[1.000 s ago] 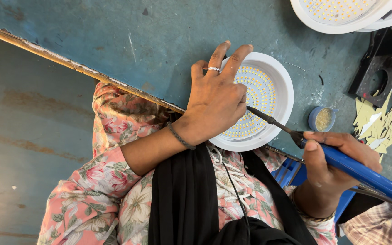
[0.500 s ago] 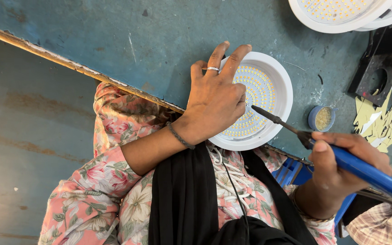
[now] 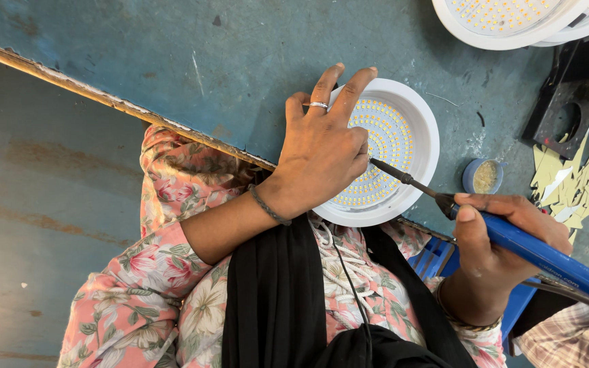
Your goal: The person solders small components onto a circular LED panel using a soldering iron and flux. They repeatedly apply flux, heat the contacts, and trim excess wire with pliers while working on a single panel.
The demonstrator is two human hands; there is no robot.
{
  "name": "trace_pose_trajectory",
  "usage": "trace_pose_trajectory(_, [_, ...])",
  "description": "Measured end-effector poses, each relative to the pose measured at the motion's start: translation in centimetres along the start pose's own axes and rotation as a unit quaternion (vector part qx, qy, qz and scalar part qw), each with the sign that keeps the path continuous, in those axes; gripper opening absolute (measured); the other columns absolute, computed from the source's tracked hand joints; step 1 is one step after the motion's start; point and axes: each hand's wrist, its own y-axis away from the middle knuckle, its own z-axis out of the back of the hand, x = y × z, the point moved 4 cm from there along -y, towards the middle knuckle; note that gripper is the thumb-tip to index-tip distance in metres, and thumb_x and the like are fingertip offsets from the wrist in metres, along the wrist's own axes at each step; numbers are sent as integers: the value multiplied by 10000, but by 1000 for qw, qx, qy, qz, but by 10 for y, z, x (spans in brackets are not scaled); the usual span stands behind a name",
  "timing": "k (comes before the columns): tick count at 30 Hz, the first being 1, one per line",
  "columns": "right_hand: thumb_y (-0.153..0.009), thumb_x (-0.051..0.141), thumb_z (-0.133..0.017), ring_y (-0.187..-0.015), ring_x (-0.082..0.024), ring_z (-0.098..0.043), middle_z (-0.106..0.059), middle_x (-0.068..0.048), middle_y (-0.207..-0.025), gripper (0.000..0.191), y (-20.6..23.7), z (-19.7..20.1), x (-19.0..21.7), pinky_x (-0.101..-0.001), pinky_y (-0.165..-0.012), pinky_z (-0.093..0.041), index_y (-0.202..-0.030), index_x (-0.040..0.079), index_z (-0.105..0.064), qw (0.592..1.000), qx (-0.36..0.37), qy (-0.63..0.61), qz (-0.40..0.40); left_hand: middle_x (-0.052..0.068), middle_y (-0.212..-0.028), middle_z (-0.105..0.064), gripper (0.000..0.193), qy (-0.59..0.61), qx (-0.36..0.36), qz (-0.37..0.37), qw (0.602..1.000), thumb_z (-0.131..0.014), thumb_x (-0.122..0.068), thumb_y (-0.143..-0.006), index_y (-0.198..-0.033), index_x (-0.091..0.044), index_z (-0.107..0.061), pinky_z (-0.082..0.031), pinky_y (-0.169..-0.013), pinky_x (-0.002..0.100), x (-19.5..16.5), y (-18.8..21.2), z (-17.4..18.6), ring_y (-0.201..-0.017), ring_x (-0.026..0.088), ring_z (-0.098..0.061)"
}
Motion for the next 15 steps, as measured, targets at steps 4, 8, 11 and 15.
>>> trace_pose_trajectory(4, [-1003,124,-782,-642,-97,-640,-747,-103,-895,178,2,-3,5,-188,-638,-477,-955,-37,-720,1000,7,-16,4,114,-1578,-370,157,-2,5,3,1000,-763,-221,-785,-677,-111,-734,-363,-987,619,-1,0,-2,-1445,419,-333])
trace_pose_trajectory(8, [-934,73,-769,-559,-105,-592,-734,-130,-861,150,6,-3,6,-206,-561,-439,-915,-64,-711,1000,8,12,-19,115,-1585,-364,145,-5,5,1,1000,-766,-228,-770,-681,-118,-732,-363,-988,618,-2,0,-3,-1448,422,-330])
trace_pose_trajectory(11, [-974,73,-752,-574,-104,-606,-726,-138,-865,154,8,3,0,-202,-563,-459,-931,-49,-668,1000,-17,-20,5,113,-1583,-367,145,-6,7,2,1000,-767,-232,-768,-679,-123,-730,-362,-986,618,-4,1,-3,-1450,425,-327])
trace_pose_trajectory(15, [-983,135,-717,-489,-87,-526,-689,-129,-882,190,14,26,-28,-192,-461,-409,-974,-2,-586,977,-176,-118,2,120,-1575,-375,139,-7,8,0,1000,-768,-233,-758,-677,-127,-728,-352,-986,616,-5,1,-4,-1444,432,-328])
